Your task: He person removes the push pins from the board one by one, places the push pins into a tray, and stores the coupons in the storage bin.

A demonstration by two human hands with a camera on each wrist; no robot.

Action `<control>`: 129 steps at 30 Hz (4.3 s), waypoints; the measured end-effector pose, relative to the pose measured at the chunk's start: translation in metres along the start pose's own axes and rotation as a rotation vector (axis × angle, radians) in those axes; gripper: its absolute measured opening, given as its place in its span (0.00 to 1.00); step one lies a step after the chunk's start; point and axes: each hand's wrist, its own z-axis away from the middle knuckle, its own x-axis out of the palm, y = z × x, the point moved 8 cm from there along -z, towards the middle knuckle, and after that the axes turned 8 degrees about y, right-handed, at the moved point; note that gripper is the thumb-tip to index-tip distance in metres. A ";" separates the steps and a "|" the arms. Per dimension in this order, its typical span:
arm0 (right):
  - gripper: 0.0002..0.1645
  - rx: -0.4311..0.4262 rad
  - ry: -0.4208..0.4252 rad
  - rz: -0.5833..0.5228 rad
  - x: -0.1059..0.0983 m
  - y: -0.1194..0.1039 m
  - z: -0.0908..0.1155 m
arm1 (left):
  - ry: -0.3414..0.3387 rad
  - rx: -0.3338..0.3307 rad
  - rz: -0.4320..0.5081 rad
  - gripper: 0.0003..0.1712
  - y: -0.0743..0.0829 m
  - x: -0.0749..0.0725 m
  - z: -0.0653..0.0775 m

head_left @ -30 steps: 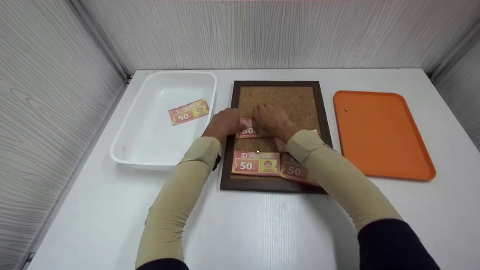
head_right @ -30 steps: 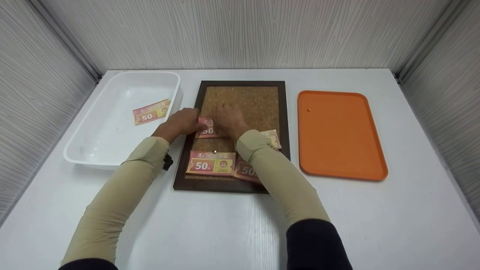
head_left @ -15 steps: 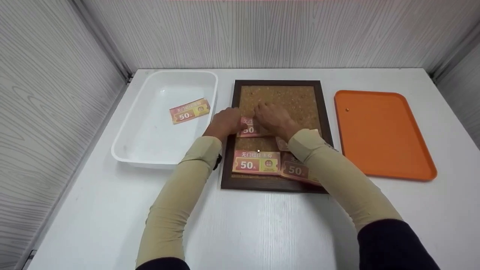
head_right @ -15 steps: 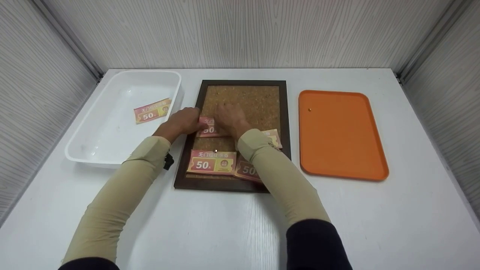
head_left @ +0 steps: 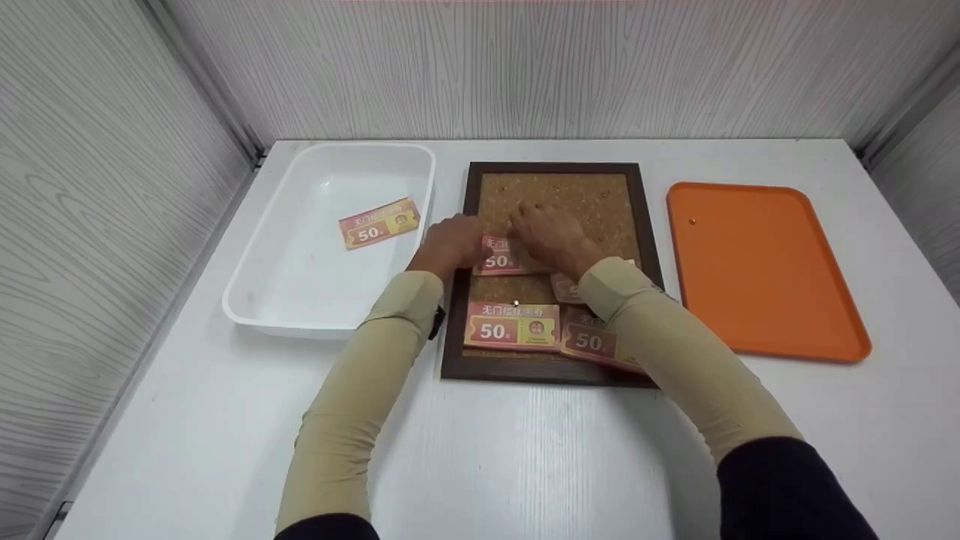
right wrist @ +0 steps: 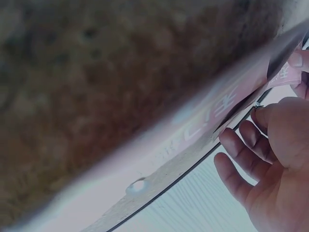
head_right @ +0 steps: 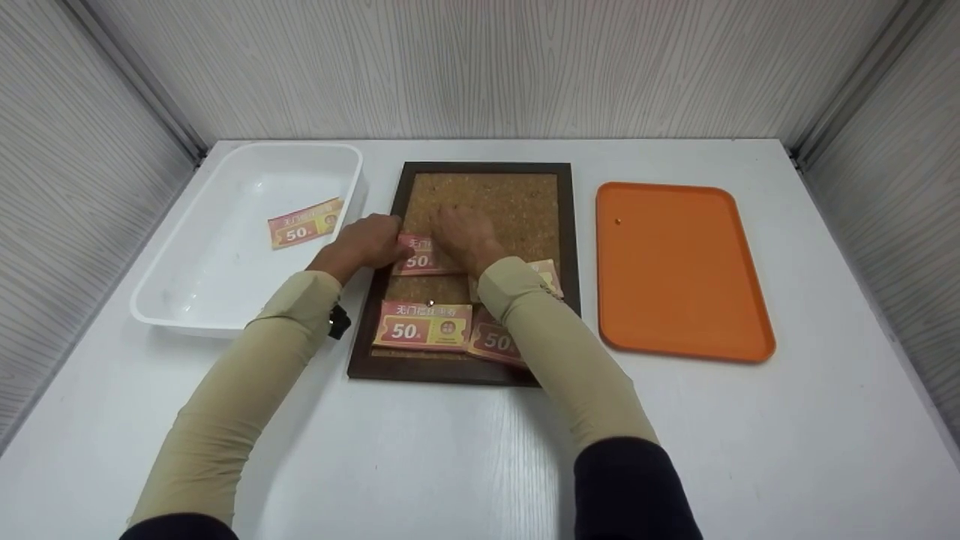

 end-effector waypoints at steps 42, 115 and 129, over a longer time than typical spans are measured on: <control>0.20 0.210 0.134 -0.273 -0.027 0.055 0.025 | 0.181 0.013 0.217 0.23 -0.002 -0.047 0.001; 0.22 0.386 0.331 -0.435 -0.024 0.178 0.081 | 0.330 -0.049 0.445 0.20 -0.047 -0.087 0.029; 0.23 0.439 0.279 -0.433 -0.011 0.201 0.101 | 0.342 -0.073 0.453 0.20 -0.064 -0.101 0.033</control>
